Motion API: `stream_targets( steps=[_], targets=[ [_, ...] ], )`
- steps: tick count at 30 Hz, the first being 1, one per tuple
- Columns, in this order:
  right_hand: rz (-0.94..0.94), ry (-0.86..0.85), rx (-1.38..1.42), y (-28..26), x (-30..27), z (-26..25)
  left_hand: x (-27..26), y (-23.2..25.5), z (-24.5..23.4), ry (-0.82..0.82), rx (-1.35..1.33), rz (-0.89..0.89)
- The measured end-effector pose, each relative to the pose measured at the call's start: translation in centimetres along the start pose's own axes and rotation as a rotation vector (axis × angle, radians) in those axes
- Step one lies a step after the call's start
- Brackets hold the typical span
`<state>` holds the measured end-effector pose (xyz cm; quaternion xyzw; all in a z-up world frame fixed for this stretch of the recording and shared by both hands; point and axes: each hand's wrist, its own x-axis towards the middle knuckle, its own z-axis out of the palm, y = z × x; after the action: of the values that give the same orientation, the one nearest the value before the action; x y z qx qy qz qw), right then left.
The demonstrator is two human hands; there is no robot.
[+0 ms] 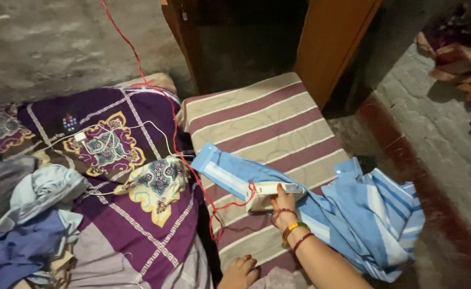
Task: The person irons a light blue and white striped shirt on a small striped ironing board. They smooth the fabric, use a white electric iron to press the sleeves and body, and reposition the shirt to iron different sections.
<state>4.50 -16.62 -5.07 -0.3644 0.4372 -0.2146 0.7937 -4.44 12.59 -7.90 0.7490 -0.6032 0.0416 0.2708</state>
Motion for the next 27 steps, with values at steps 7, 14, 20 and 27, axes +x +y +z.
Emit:
stream_targets(
  steps=[7,14,20,27],
  targets=[
    [-0.124,0.007,-0.279,-0.6,-1.9,0.7,3.0,0.5,-14.0,0.255,-0.186,-0.214],
    [-0.441,-0.186,-1.090,-1.7,-4.4,0.9,12.8,0.1,-21.5,0.327,-0.269,-0.352],
    [0.484,-0.251,0.187,0.3,-1.1,1.0,21.5,-2.6,-16.6,0.430,-0.325,-0.188],
    [-0.184,-0.288,-0.730,-1.9,-3.0,1.1,14.5,-14.0,-12.7,0.712,0.019,-0.906]
  ],
)
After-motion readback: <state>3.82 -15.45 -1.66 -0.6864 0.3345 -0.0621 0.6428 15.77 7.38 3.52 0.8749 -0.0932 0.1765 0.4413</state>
